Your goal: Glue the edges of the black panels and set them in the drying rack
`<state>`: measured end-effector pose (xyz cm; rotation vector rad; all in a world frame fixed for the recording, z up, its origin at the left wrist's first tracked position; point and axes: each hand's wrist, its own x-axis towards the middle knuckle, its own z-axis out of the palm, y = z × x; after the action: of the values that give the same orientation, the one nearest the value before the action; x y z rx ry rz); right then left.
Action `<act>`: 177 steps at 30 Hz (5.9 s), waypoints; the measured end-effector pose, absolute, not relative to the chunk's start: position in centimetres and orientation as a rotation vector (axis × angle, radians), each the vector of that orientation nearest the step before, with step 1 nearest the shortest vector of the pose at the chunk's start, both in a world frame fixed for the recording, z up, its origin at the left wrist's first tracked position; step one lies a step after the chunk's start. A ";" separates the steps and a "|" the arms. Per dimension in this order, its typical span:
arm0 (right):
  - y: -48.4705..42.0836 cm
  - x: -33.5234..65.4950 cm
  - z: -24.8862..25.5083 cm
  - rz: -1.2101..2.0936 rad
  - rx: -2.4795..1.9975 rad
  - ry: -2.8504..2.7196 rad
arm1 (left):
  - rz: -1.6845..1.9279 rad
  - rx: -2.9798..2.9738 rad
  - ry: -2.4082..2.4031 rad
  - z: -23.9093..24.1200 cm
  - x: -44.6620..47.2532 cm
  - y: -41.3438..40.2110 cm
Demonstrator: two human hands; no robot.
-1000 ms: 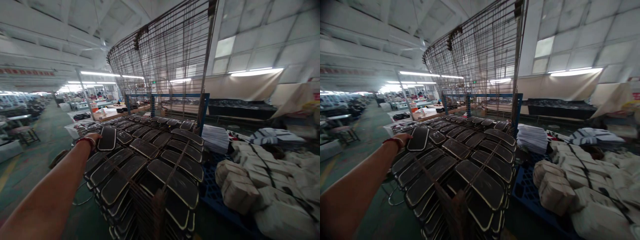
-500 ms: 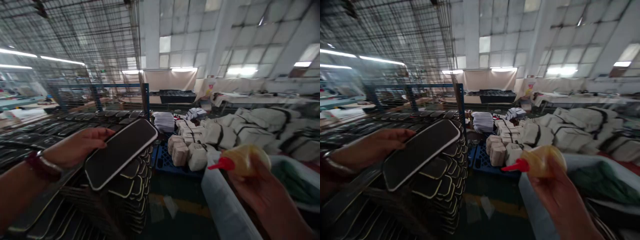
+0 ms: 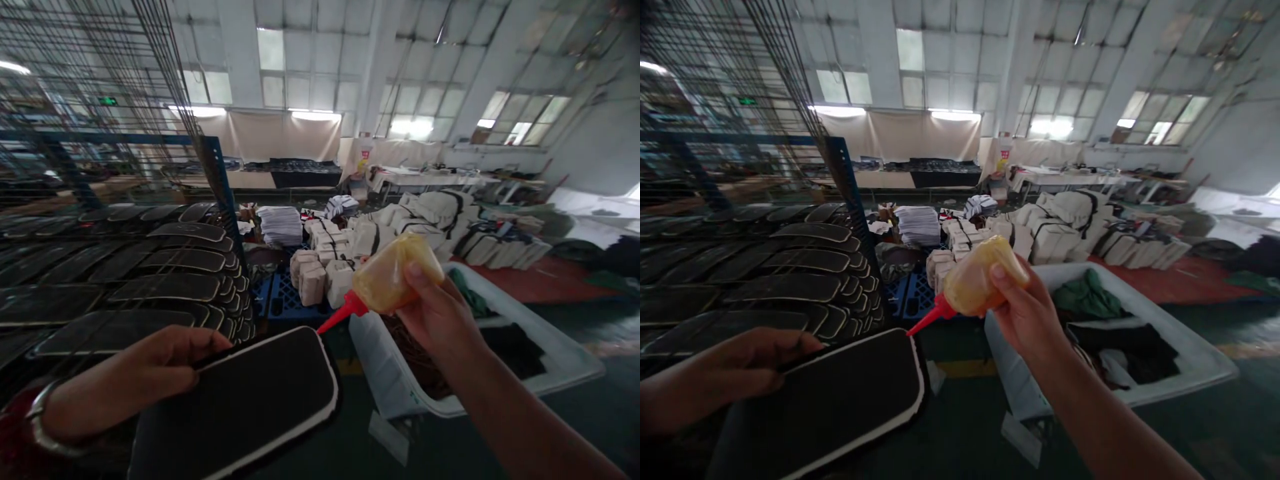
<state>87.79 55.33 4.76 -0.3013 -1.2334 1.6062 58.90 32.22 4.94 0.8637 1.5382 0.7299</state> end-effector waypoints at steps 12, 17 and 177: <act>56.0 89.0 3.9 1.650 -0.294 -1.230 | 0.855 0.810 1.472 5.2 61.4 32.4; 55.8 89.5 3.4 1.662 -0.280 -1.234 | 0.907 0.788 1.498 5.0 61.1 32.3; 54.2 94.9 -7.2 2.365 -0.799 -0.478 | 1.211 0.472 1.113 -7.0 65.0 41.1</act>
<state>94.90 54.19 -7.17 -0.7988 -0.4781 2.3652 65.05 41.12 -7.00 0.4716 1.1130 1.2106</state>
